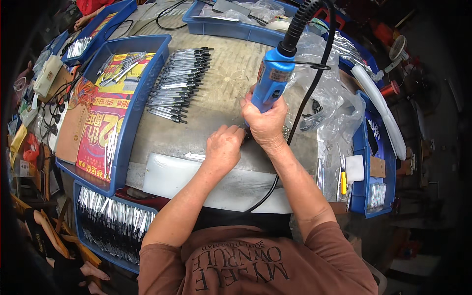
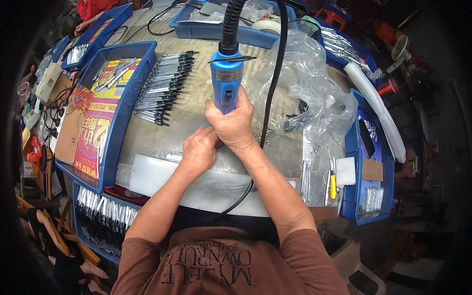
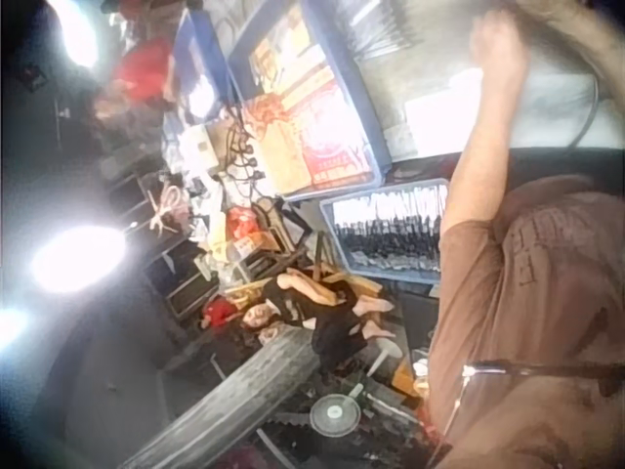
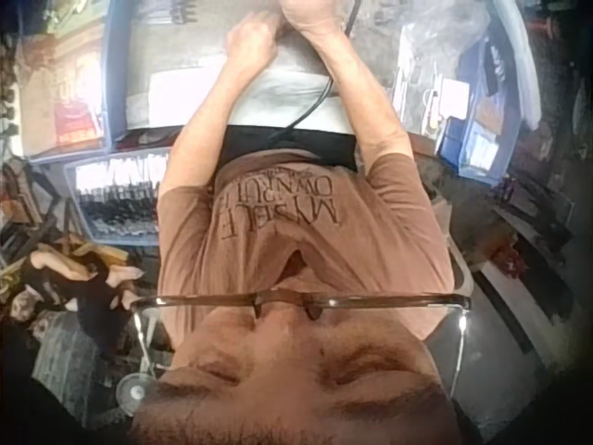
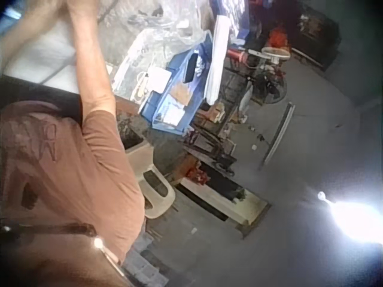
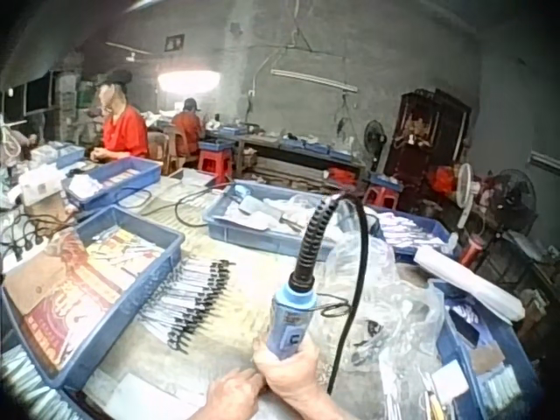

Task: The person assembles small metal and plastic electronic components on a work bench using an electric screwdriver.

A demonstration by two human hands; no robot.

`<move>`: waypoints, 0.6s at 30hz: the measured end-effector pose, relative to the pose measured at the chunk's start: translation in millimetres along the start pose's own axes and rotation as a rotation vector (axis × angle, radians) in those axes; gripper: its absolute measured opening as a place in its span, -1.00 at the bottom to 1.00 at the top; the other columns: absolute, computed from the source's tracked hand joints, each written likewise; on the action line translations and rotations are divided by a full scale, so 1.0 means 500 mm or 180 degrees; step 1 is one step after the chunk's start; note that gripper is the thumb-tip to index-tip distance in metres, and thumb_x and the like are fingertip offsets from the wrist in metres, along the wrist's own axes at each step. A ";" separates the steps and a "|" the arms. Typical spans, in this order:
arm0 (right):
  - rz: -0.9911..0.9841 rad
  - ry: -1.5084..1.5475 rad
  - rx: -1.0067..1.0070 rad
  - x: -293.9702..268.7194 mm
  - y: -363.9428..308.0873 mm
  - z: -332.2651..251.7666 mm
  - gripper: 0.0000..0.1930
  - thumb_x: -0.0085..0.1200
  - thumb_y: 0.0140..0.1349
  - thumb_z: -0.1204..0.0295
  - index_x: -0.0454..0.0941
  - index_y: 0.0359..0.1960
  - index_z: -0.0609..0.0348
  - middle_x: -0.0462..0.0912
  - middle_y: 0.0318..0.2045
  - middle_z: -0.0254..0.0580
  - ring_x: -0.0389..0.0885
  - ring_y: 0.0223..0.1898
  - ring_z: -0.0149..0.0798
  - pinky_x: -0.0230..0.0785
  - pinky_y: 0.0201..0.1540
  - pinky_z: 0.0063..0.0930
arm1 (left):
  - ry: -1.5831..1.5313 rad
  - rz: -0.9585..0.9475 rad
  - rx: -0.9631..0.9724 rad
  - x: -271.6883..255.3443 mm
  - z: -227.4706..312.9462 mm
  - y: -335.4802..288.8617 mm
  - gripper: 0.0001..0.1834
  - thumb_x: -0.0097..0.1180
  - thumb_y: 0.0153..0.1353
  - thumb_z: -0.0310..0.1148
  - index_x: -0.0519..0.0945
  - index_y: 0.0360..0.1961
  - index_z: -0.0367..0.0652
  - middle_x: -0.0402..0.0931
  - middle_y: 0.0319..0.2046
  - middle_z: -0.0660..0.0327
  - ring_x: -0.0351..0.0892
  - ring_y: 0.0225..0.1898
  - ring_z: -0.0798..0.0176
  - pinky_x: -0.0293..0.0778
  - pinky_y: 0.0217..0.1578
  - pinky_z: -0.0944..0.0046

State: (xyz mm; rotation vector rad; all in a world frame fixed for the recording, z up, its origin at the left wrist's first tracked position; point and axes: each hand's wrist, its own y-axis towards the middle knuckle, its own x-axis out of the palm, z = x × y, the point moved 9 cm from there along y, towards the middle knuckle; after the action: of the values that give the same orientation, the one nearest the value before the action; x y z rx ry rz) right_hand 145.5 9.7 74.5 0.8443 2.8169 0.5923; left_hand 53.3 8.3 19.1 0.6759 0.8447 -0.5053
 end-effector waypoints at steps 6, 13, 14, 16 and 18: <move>-0.0044 0.0105 0.0041 -0.012 -0.021 -0.024 -0.72 0.07 -0.15 0.63 0.34 -0.34 0.26 0.40 -0.55 -0.34 0.40 -0.56 -0.50 0.30 -0.51 -0.63 | -0.0025 0.0021 -0.0001 -0.010 0.006 -0.002 -0.94 -0.03 -0.19 -0.56 0.44 -0.60 -0.18 0.40 -0.54 0.19 0.41 -0.41 0.12 0.38 -0.44 0.15; 0.0529 0.0870 -0.0312 -0.085 -0.038 -0.056 -0.66 0.06 -0.13 0.60 0.27 -0.27 0.27 0.38 -0.51 -0.20 0.43 -0.57 -0.32 0.34 -0.52 -0.45 | 0.0012 -0.0100 0.0023 -0.019 -0.014 -0.010 -0.90 0.07 -0.12 -0.46 0.45 -0.51 -0.17 0.41 -0.52 0.18 0.42 -0.38 0.08 0.35 -0.41 0.12; 0.0534 0.0894 -0.0313 -0.094 -0.037 -0.054 -0.66 0.06 -0.13 0.60 0.27 -0.27 0.27 0.38 -0.51 -0.20 0.43 -0.57 -0.32 0.34 -0.52 -0.45 | -0.0012 -0.0146 0.0055 -0.025 -0.016 -0.011 -0.89 0.08 -0.12 -0.45 0.45 -0.50 -0.18 0.41 -0.52 0.18 0.42 -0.37 0.08 0.35 -0.41 0.12; 0.0832 0.1348 -0.0053 -0.118 -0.040 -0.034 -0.66 0.08 -0.13 0.61 0.29 -0.26 0.29 0.41 -0.51 -0.26 0.41 -0.50 -0.44 0.34 -0.50 -0.56 | 0.0053 -0.0249 0.0149 -0.047 -0.022 -0.015 -0.89 0.08 -0.12 -0.45 0.44 -0.51 -0.18 0.41 -0.52 0.18 0.42 -0.37 0.08 0.35 -0.41 0.13; 0.0890 0.1454 -0.0143 -0.134 -0.035 -0.028 -0.68 0.06 -0.13 0.60 0.29 -0.28 0.30 0.40 -0.52 -0.23 0.43 -0.53 -0.38 0.35 -0.54 -0.48 | 0.0118 -0.0360 0.0232 -0.064 -0.029 -0.023 -0.89 0.08 -0.12 -0.45 0.44 -0.51 -0.18 0.41 -0.52 0.18 0.42 -0.37 0.09 0.35 -0.40 0.13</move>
State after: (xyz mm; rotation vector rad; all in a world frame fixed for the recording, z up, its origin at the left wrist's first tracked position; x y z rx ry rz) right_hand 188.9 -45.3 81.8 1.2458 3.0820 0.9986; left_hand 19.9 15.3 34.2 0.7088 0.9065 -0.6295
